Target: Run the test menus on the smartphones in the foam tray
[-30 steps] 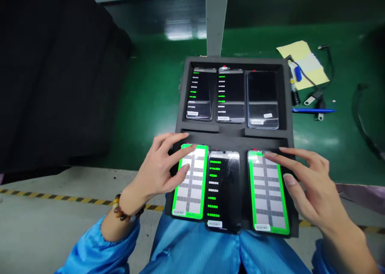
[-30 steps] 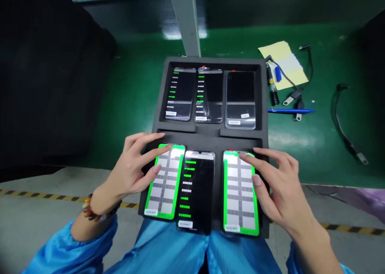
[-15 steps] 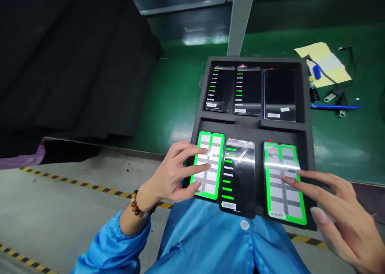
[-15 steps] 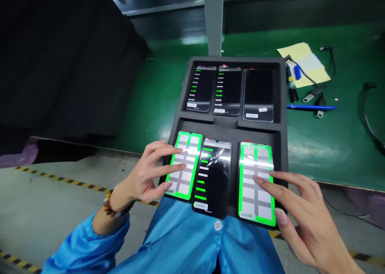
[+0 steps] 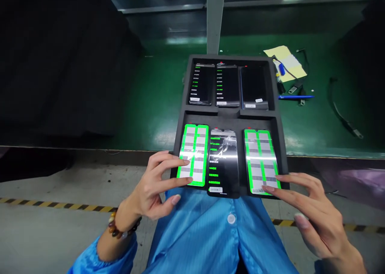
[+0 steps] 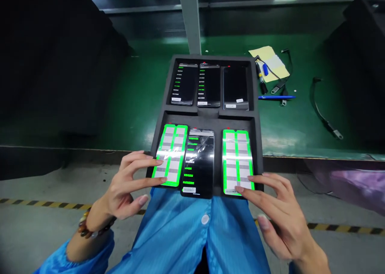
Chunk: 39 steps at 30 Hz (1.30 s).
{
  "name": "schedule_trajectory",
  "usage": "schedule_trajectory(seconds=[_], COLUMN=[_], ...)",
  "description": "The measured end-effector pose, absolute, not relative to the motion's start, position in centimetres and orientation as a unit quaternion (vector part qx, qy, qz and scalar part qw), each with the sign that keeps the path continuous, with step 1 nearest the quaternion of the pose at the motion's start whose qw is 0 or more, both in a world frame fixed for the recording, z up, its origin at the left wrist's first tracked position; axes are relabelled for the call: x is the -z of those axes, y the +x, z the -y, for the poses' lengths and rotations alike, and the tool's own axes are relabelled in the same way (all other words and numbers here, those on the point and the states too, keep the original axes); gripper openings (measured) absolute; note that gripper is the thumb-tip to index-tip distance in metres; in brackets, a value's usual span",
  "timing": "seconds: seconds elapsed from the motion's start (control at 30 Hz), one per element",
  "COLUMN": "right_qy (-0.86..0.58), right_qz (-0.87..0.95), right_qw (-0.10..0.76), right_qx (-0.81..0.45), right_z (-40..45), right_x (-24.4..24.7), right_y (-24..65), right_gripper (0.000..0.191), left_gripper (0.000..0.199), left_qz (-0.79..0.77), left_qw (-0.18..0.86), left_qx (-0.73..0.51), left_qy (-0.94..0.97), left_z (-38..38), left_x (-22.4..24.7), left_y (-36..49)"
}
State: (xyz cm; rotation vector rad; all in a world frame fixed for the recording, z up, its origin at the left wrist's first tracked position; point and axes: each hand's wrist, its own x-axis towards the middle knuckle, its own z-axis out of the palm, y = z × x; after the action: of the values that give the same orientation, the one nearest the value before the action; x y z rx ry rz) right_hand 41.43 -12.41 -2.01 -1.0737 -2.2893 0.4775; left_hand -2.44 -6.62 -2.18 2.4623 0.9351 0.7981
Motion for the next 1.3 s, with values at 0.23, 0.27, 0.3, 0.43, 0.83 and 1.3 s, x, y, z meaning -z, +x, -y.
schedule_trajectory(seconds=[0.23, 0.27, 0.3, 0.43, 0.83, 1.3], right_qy=[-0.438, -0.451, -0.458, -0.417, -0.521, -0.441], right_qz=[0.837, 0.830, 0.827, 0.855, 0.798, 0.849], right_qw=[0.278, 0.278, 0.275, 0.255, 0.270, 0.245], right_qx=[-0.176, -0.175, -0.173, -0.176, -0.136, -0.156], right_z=[12.1, 11.9, 11.7, 10.7, 11.6, 8.2], right_x=[2.2, 2.1, 2.1, 1.8, 1.2, 1.5], right_y=[41.6, 41.3, 40.9, 38.8, 43.6, 39.7], right_gripper=[0.051, 0.050, 0.050, 0.052, 0.046, 0.050], left_gripper=[0.038, 0.039, 0.039, 0.040, 0.040, 0.039], left_qz=[-0.370, -0.381, -0.389, -0.378, -0.424, -0.408], left_qw=[0.161, 0.150, 0.139, 0.121, 0.022, 0.073], left_qx=[-0.277, -0.275, -0.273, -0.255, -0.233, -0.226], left_qy=[0.872, 0.870, 0.869, 0.881, 0.875, 0.882], left_z=[6.8, 6.8, 6.8, 6.7, 6.1, 4.8], left_x=[2.3, 2.2, 2.1, 1.4, 1.1, 0.5], left_y=[-3.5, -3.6, -3.6, -2.1, -3.0, 0.1])
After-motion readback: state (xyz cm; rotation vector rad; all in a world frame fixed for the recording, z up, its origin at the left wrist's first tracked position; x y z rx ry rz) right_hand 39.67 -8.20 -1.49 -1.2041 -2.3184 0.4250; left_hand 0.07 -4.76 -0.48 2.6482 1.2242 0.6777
